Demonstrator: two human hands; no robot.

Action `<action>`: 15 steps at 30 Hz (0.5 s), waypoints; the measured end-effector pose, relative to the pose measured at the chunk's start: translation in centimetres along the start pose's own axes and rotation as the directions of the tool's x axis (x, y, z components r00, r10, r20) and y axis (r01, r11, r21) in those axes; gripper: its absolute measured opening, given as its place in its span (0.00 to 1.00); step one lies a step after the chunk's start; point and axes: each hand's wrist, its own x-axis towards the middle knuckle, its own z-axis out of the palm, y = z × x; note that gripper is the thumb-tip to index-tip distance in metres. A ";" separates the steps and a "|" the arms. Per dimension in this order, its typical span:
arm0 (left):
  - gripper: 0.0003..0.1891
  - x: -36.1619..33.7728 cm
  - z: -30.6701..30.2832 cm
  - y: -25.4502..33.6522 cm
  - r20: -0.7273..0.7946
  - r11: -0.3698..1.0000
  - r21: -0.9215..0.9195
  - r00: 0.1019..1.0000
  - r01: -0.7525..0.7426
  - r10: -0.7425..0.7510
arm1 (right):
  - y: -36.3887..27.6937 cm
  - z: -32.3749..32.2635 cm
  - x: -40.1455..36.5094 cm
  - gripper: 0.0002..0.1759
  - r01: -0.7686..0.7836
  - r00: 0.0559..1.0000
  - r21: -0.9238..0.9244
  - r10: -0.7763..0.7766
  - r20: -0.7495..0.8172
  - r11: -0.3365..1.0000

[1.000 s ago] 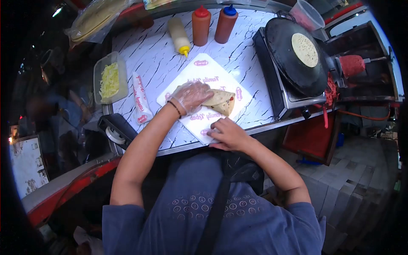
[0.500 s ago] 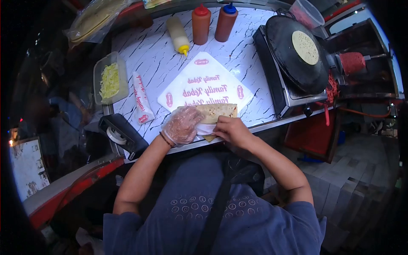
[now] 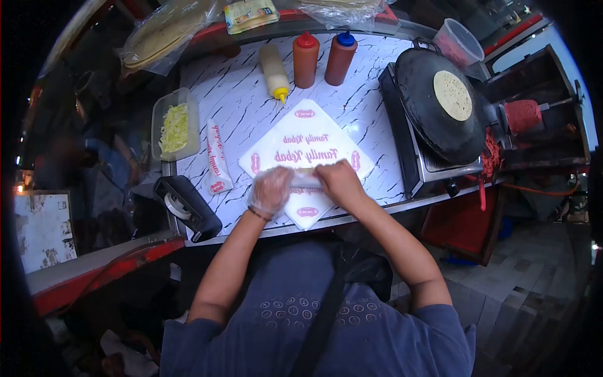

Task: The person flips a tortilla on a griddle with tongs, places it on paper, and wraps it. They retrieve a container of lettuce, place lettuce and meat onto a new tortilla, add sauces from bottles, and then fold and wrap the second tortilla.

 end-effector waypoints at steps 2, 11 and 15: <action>0.06 3.1 0.1 0.8 0.056 0.944 -0.056 0.945 0.326 -0.323 | 0.7 -0.6 2.8 0.07 -0.114 0.993 0.023 0.114 -0.011 0.993; 0.13 3.4 -0.8 -1.6 0.200 0.985 0.149 0.978 -0.087 0.056 | 2.4 -1.0 7.3 0.14 -0.138 0.982 -0.196 0.160 0.102 0.971; 0.14 2.6 -1.5 0.2 0.161 0.990 0.088 0.983 -0.106 0.091 | 2.7 -1.2 6.9 0.17 -0.208 0.950 -0.118 0.229 0.211 0.971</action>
